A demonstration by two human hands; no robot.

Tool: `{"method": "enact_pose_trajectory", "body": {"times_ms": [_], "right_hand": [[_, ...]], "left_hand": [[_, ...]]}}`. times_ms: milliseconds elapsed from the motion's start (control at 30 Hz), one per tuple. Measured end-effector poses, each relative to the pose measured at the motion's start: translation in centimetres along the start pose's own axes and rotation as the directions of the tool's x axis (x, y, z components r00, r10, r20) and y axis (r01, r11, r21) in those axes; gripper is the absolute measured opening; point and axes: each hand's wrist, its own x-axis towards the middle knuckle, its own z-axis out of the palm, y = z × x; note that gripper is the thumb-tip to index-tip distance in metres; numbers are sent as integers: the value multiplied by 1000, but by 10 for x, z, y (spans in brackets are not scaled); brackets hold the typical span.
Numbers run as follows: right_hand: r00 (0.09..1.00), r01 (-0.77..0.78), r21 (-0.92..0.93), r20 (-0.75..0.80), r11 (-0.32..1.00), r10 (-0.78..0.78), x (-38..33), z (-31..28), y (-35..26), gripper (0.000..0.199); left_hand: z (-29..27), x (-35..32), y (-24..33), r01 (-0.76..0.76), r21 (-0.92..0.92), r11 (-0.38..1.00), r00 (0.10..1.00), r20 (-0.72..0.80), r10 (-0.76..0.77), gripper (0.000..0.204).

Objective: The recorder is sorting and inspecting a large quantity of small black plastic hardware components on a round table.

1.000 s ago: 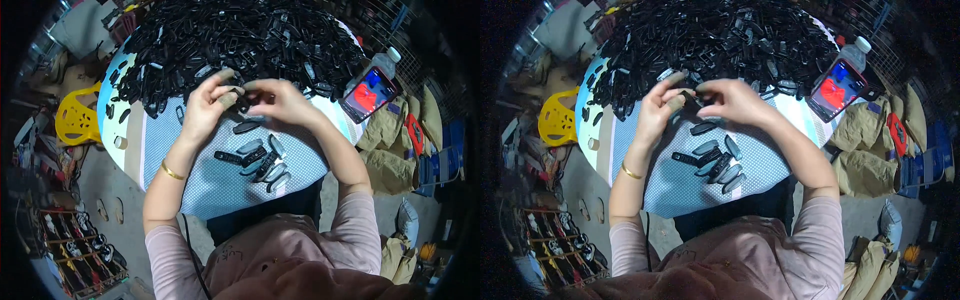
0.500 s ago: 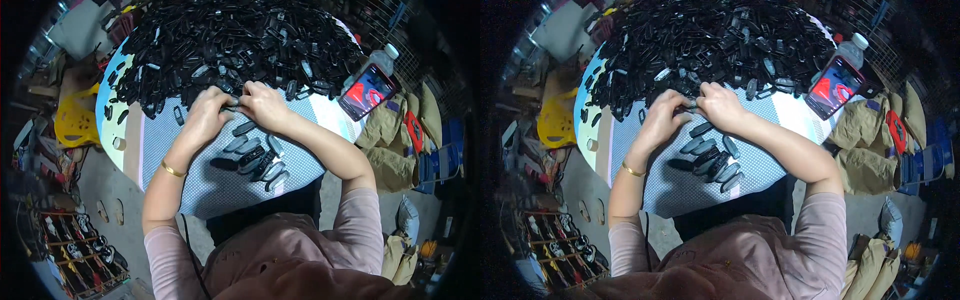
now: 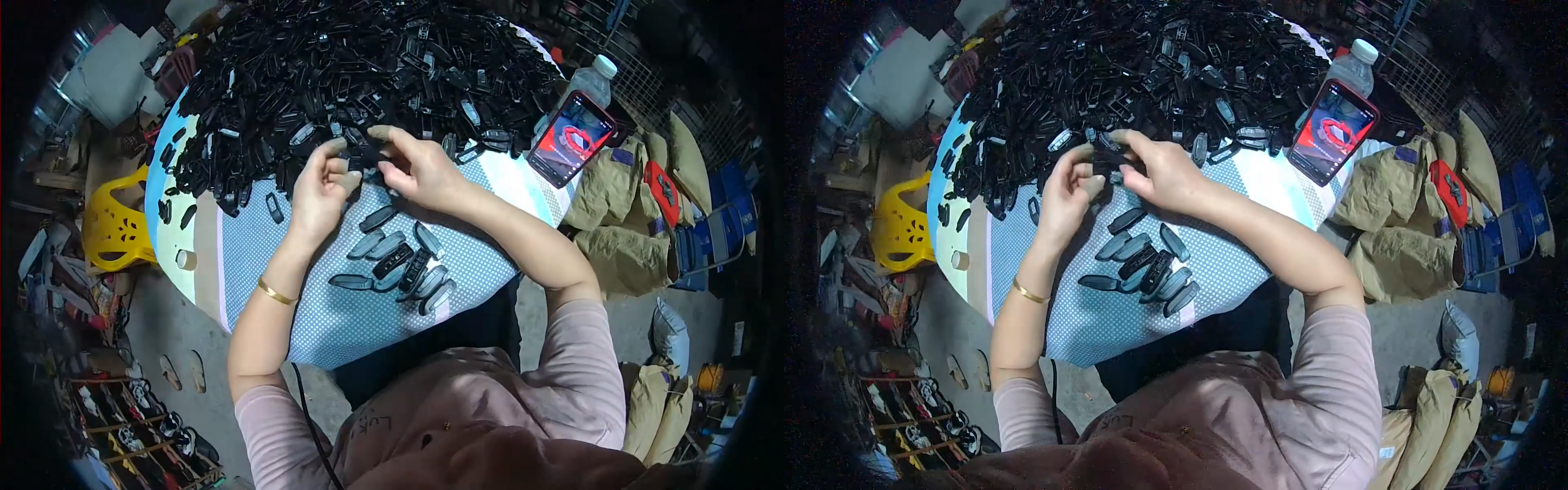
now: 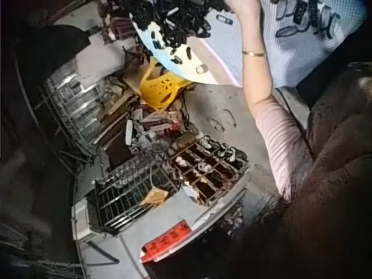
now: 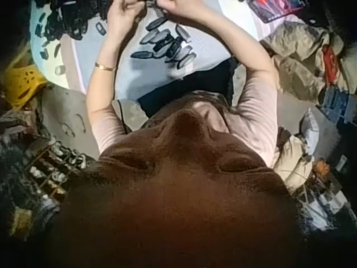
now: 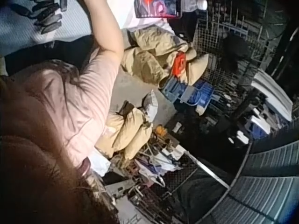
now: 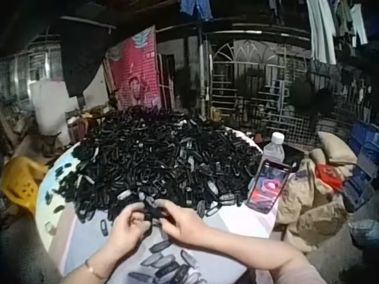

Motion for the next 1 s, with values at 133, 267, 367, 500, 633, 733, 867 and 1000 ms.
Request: {"method": "enact_pose_trajectory", "body": {"times_ms": [133, 267, 367, 500, 633, 733, 867, 1000], "right_hand": [[1000, -18, 126, -3, 992, 18, -2, 9, -1, 34], [941, -335, 436, 108, 836, 321, 3, 5, -6, 24], [904, -420, 558, 195, 715, 379, 3, -1, -3, 23], [899, -438, 539, 254, 720, 357, 0, 5, -7, 28], [889, -458, 521, 267, 721, 372, -1, 9, -4, 27], [909, -415, 524, 212, 744, 358, -2, 12, -8, 23], [997, -60, 157, -33, 986, 66, -4, 16, -2, 22], [993, 0, 27, -122, 1000, 3, -3, 16, -6, 29]], "left_hand": [[5, -2, 5, 211, -317, 924, 977, 95, -191, 32], [6, -5, 10, 255, -442, 860, 966, 91, -240, 30], [7, -2, 7, 206, -438, 875, 978, 66, -197, 30], [8, -5, 6, 194, -369, 909, 980, 36, -194, 30], [8, -7, 6, 166, -312, 935, 985, 12, -171, 33], [11, -9, 6, 187, -334, 924, 980, -2, -199, 35], [18, -12, 14, 178, -513, 840, 982, 35, -187, 35], [9, -9, 13, 153, -478, 865, 987, 21, -162, 34]]}}
